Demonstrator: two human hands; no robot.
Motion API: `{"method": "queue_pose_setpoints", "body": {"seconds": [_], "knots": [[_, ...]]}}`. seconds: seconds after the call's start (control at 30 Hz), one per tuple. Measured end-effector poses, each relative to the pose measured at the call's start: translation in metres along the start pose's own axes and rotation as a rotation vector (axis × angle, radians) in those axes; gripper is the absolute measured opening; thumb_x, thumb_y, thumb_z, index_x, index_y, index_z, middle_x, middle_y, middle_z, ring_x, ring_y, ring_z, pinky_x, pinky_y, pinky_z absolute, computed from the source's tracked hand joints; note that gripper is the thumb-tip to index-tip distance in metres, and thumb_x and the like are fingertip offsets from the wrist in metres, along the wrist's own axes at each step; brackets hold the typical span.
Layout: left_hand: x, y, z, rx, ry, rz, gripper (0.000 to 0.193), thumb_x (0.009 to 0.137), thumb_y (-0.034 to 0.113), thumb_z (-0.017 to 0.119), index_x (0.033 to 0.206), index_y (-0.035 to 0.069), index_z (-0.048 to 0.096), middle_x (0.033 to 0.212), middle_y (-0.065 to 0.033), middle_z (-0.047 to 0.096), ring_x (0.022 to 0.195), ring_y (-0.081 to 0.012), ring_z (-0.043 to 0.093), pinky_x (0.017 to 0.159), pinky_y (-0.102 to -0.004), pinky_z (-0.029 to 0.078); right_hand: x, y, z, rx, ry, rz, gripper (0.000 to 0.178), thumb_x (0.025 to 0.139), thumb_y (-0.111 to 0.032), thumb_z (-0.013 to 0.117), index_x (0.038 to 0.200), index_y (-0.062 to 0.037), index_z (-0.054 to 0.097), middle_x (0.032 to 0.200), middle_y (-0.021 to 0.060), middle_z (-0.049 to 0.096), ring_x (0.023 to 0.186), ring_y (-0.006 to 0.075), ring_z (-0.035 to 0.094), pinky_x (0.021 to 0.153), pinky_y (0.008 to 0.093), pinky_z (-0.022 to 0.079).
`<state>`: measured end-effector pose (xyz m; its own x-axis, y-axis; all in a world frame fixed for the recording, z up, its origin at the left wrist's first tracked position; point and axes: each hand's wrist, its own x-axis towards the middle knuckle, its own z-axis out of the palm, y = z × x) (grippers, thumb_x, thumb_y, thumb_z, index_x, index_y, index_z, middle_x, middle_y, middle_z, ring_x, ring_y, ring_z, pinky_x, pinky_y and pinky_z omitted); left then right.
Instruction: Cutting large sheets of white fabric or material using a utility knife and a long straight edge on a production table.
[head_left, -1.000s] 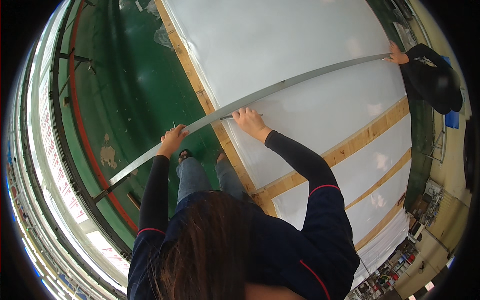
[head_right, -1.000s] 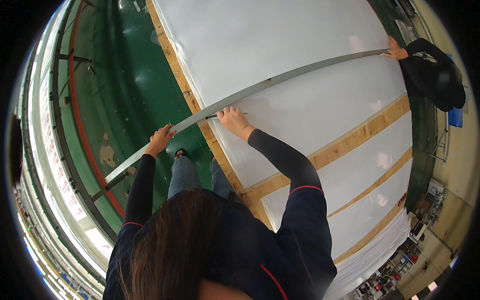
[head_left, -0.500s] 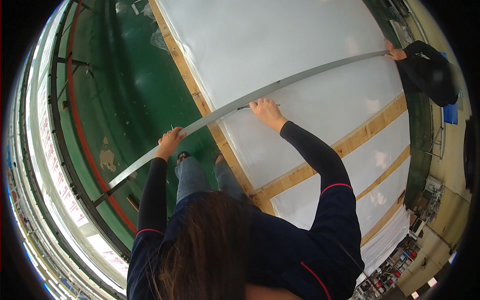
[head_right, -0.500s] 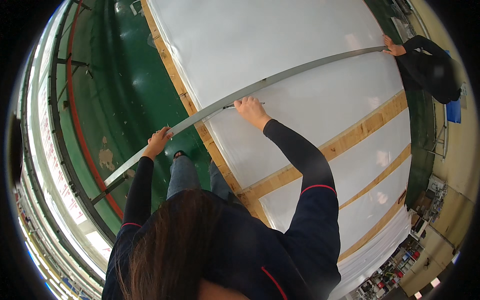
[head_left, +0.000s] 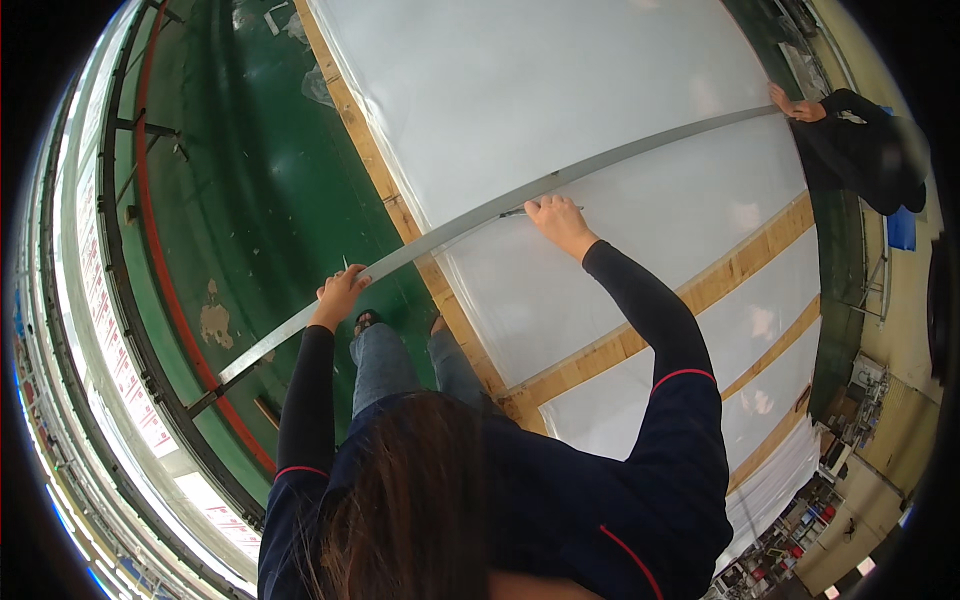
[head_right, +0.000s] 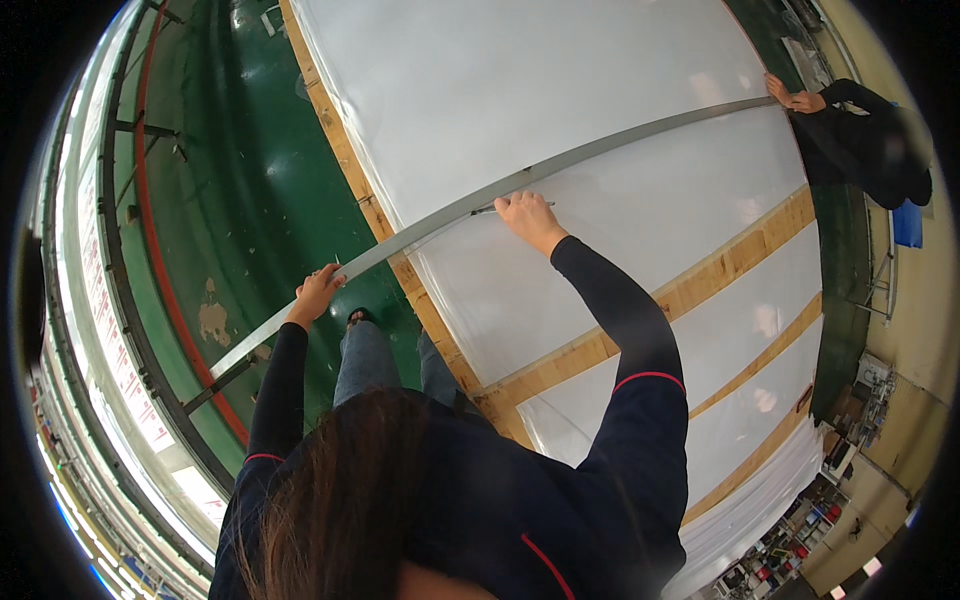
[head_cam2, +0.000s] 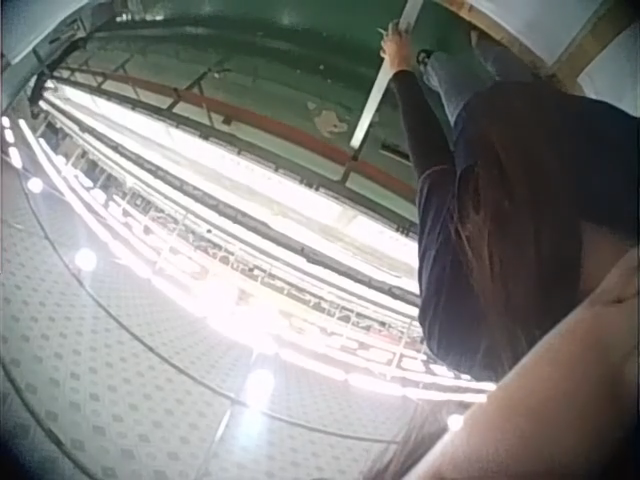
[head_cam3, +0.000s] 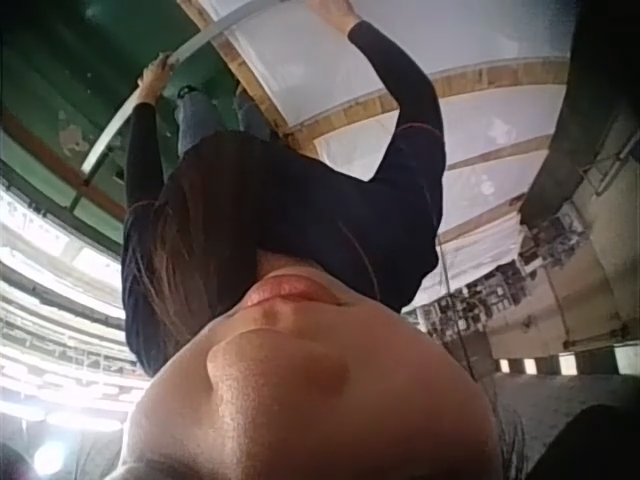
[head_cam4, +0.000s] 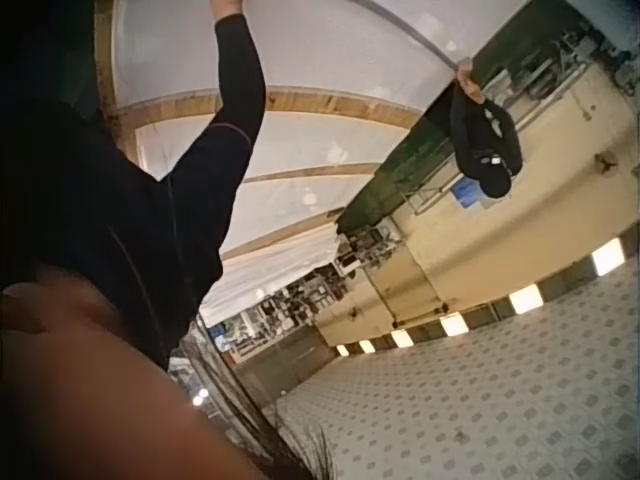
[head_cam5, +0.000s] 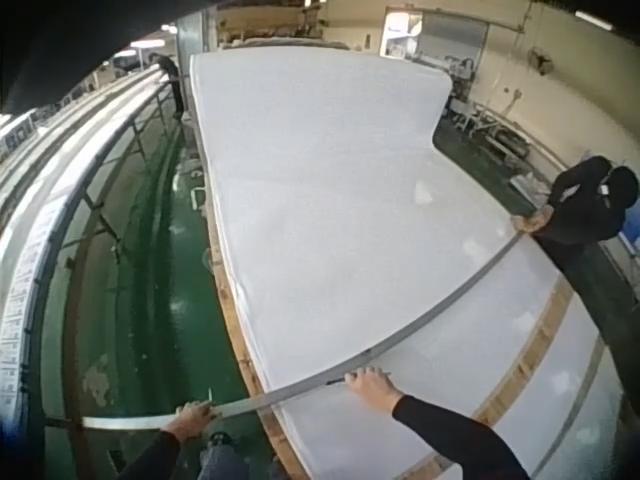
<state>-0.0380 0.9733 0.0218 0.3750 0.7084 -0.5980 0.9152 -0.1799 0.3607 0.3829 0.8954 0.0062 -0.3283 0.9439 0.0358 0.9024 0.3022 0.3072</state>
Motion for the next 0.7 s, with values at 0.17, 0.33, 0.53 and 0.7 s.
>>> {"method": "queue_pose_setpoints", "body": {"seconds": [0.17,0.33,0.53,0.7], "knots": [[-0.001,0.000,0.001,-0.046,0.025,0.001,0.036,0.084,0.041,0.046,0.113,0.020,0.050,0.098,-0.0092,0.057,0.098,-0.0299,0.050,0.079,-0.0463,0.032,-0.010,0.025,0.007,-0.062,-0.005,0.026,0.008,0.072,-0.011,0.054,0.075,-0.0102,0.047,0.058,0.0030,0.051,0.052,0.0151,0.054,0.046,0.0263,0.044],[0.001,0.003,0.000,0.014,0.001,-0.010,0.040,0.085,0.041,0.044,0.117,0.017,0.047,0.101,-0.0091,0.056,0.100,-0.0280,0.050,0.081,-0.0433,0.033,-0.019,0.044,0.012,-0.096,-0.041,0.053,0.009,0.071,-0.010,0.055,0.074,-0.0097,0.046,0.058,0.0038,0.053,0.054,0.0159,0.055,0.046,0.0266,0.045],[0.001,-0.001,0.002,0.000,0.028,0.007,0.039,0.085,0.041,0.045,0.116,0.017,0.048,0.097,-0.0091,0.058,0.097,-0.0275,0.053,0.081,-0.0433,0.033,-0.025,0.060,0.013,-0.103,-0.052,0.062,0.009,0.072,-0.010,0.054,0.074,-0.0095,0.046,0.058,0.0042,0.053,0.055,0.0169,0.056,0.047,0.0273,0.045],[0.000,-0.004,0.003,-0.002,0.020,-0.002,0.039,0.085,0.041,0.044,0.116,0.017,0.048,0.100,-0.0095,0.057,0.099,-0.0279,0.052,0.081,-0.0440,0.033,-0.023,0.064,0.010,-0.102,-0.092,0.070,0.008,0.073,-0.010,0.054,0.075,-0.0094,0.046,0.058,0.0042,0.053,0.055,0.0175,0.057,0.048,0.0286,0.046]]}}
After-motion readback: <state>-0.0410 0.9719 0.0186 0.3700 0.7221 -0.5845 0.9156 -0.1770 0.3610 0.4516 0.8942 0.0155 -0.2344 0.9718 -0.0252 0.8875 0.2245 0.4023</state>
